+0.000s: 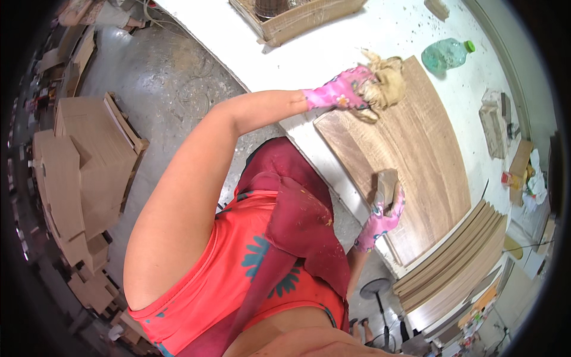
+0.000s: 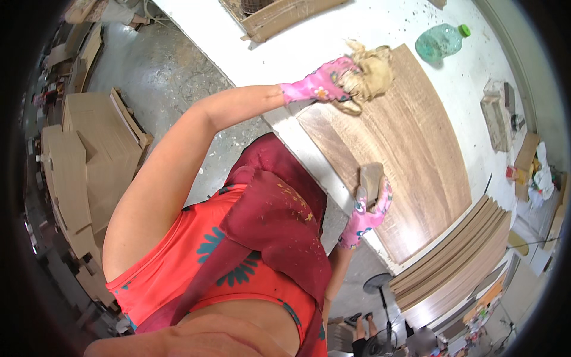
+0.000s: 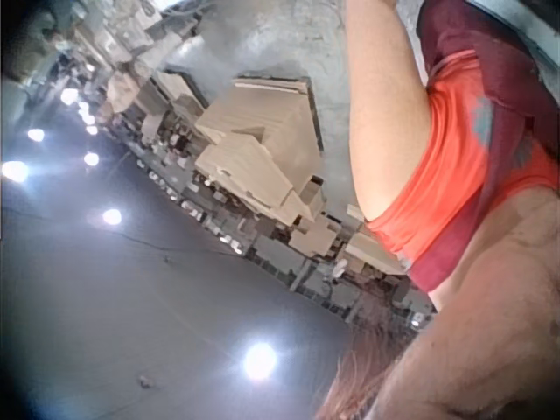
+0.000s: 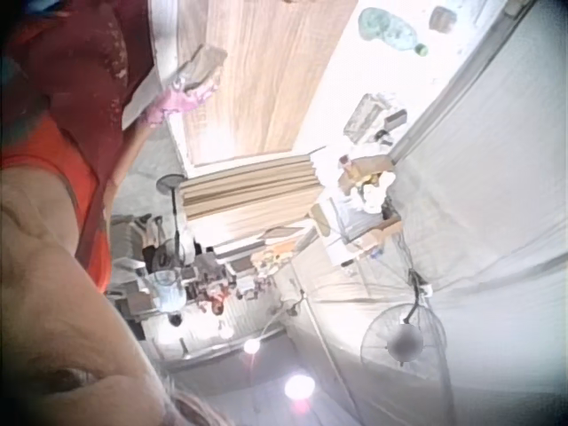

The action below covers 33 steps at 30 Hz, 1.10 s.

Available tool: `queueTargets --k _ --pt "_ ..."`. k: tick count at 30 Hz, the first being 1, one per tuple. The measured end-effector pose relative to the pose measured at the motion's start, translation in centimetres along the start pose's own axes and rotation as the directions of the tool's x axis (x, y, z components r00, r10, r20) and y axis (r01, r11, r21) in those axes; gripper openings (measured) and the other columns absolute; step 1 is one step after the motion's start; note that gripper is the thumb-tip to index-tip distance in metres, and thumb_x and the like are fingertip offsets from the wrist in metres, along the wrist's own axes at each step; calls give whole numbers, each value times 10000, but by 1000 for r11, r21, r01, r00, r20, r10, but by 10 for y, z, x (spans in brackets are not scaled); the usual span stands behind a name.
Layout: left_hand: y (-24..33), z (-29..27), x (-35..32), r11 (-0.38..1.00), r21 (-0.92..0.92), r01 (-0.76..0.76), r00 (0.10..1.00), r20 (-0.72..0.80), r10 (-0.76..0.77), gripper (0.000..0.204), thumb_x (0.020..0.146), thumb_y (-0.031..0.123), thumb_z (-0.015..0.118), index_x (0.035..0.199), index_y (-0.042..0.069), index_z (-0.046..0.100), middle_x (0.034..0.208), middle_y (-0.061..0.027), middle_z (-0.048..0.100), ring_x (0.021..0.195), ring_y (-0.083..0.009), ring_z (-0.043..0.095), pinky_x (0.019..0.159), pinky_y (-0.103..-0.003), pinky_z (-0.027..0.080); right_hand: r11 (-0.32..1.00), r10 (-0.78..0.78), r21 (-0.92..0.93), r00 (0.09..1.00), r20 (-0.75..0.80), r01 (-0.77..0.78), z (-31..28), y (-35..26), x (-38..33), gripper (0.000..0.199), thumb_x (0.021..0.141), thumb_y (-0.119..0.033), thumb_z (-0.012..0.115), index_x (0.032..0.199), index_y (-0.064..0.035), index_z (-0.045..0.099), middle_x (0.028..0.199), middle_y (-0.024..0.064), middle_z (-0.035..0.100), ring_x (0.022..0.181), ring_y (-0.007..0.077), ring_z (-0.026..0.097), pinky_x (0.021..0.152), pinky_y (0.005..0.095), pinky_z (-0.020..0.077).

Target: The person applies a putty-like substance to the surface and edges of a wooden board using a small scraper and a rag, then moves the board to a stack.

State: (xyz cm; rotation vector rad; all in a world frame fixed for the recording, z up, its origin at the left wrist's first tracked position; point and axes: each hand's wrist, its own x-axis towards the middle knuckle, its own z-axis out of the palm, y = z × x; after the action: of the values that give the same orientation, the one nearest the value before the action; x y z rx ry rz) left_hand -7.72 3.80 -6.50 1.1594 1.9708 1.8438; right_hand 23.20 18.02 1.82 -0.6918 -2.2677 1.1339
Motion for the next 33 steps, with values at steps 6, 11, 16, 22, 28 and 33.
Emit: queueTargets --k 6,11,16,22,28,33 --pt "47 -31 -98 903 -221 369 929 82 -360 790 680 -71 788 1372 72 434 1237 -54 573 1135 -142 540 1011 -277 440 998 65 2 998 16 -65 -34 37 28 508 806 -54 674 1304 -21 576 1324 158 546 1218 281 524 1042 398 418" --pt "79 -24 -198 721 -445 531 756 -136 -640 832 647 -65 819 1377 45 436 1213 -45 579 1117 -123 542 993 -283 451 999 14 -49 999 44 -11 -47 59 66 489 831 -116 666 1301 -15 572 1275 168 586 1201 291 535 1016 408 424" --pt "103 20 -248 736 -524 429 493 -546 -677 700 689 -36 809 1317 25 506 1087 -23 628 988 -126 603 892 -278 509 986 -65 -150 997 37 69 -37 82 92 502 873 -232 634 1317 -11 556 1260 190 593 1166 352 536 1032 449 374" --pt "122 -9 -227 782 -502 369 453 -637 -624 615 730 -15 737 1301 20 511 1058 -20 645 901 -135 625 833 -290 533 904 -178 -405 982 -65 137 -29 70 102 595 898 -394 622 1357 -29 520 1342 252 509 1214 431 476 1038 526 349" --pt "47 -77 -158 851 -430 303 705 -499 -503 640 659 -80 757 1244 38 526 1143 -28 605 1053 -105 570 908 -272 520 812 -342 -471 935 95 345 8 -17 145 505 921 -296 616 1366 -76 524 1385 198 515 1231 374 491 1041 503 368" --pt "-2 -112 -140 948 -177 264 856 -410 -315 638 658 77 836 1215 30 528 1147 -74 606 1040 -177 593 914 -320 504 750 -565 -204 770 297 629 141 -118 229 427 946 -342 539 1326 -149 568 1343 123 559 1248 333 493 1075 460 347"
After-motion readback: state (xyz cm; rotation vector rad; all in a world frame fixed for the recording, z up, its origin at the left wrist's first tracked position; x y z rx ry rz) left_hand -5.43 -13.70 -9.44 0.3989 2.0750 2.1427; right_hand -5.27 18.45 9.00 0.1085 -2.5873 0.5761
